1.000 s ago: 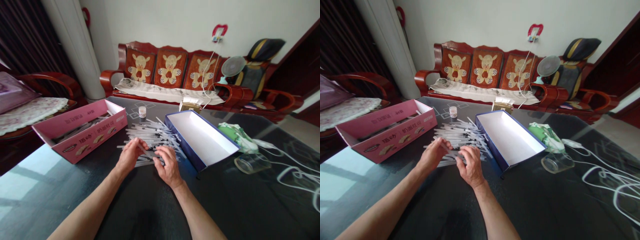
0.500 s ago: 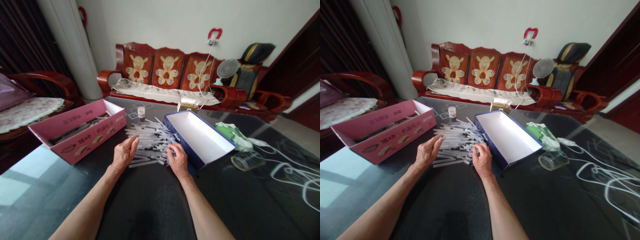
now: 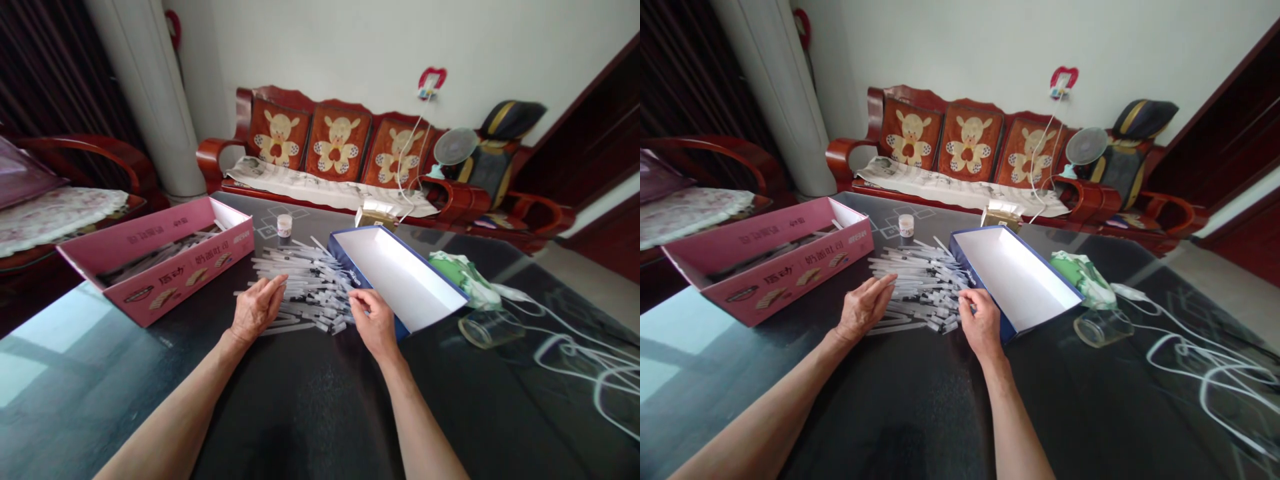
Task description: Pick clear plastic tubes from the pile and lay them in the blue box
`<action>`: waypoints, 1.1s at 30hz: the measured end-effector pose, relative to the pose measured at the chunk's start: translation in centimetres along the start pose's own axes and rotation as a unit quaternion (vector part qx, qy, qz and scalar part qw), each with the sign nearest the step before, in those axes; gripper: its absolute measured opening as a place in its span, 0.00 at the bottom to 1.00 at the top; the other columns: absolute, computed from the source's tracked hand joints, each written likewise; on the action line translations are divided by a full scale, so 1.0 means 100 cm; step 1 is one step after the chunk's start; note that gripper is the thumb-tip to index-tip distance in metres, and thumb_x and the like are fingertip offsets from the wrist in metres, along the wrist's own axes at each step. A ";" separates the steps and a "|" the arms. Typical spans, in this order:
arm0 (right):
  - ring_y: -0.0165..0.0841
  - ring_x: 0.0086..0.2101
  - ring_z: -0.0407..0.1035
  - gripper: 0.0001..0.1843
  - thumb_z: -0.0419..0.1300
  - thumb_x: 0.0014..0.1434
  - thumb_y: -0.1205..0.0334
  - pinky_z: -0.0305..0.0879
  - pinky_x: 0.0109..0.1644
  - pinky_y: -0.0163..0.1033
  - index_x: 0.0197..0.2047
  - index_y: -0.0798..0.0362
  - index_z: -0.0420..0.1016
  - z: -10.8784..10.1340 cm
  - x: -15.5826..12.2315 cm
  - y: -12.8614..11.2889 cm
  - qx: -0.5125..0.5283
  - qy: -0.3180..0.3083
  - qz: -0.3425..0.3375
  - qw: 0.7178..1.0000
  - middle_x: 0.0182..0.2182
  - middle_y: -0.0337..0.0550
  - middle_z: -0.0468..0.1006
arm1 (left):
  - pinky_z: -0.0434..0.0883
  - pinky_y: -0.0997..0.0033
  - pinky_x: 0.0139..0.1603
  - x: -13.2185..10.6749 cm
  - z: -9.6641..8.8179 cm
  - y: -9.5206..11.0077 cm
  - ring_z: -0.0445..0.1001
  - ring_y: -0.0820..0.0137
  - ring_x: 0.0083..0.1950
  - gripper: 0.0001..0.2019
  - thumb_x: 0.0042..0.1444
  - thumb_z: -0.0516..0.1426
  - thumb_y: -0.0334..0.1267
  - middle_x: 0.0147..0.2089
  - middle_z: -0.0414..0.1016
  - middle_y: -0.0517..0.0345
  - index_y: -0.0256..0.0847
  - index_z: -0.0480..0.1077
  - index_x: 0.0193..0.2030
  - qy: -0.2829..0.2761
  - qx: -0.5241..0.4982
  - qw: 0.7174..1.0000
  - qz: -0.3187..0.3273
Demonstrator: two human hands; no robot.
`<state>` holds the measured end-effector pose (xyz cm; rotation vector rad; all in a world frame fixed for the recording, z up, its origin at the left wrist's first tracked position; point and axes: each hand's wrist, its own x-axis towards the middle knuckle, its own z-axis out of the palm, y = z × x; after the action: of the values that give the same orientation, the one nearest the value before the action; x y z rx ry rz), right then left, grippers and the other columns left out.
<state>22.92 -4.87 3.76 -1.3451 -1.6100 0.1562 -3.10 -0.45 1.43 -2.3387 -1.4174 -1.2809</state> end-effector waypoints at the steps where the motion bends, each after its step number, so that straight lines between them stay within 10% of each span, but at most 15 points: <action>1: 0.34 0.35 0.72 0.07 0.56 0.57 0.65 0.69 0.37 0.37 0.36 0.51 0.76 -0.003 0.002 -0.002 -0.007 -0.019 -0.002 1.000 0.34 0.43 0.77 | 0.64 0.80 0.31 0.000 0.000 0.001 0.67 0.76 0.28 0.16 0.64 0.49 0.41 0.27 0.68 0.59 0.41 0.70 0.54 0.002 -0.001 1.000 -0.001; 17: 0.34 0.34 0.71 0.06 0.60 0.54 0.69 0.66 0.40 0.38 0.32 0.50 0.78 0.041 0.030 -0.007 -0.143 -0.166 -0.116 0.969 0.31 0.42 0.76 | 0.64 0.79 0.29 0.002 0.007 -0.002 0.73 0.74 0.30 0.15 0.63 0.50 0.44 0.31 0.75 0.57 0.44 0.72 0.51 -0.004 0.029 0.999 -0.030; 33: 0.38 0.40 0.70 0.06 0.58 0.57 0.69 0.60 0.45 0.43 0.33 0.51 0.75 0.037 0.043 -0.031 -0.224 -0.247 -0.173 0.927 0.35 0.45 0.76 | 0.66 0.79 0.30 0.003 0.009 0.003 0.73 0.74 0.30 0.13 0.64 0.49 0.42 0.30 0.73 0.59 0.43 0.70 0.51 -0.006 0.003 1.000 -0.005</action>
<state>18.54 -0.84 6.43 -1.3958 -2.3957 -0.1088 -2.23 0.05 1.15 -2.3433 -1.4369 -1.2655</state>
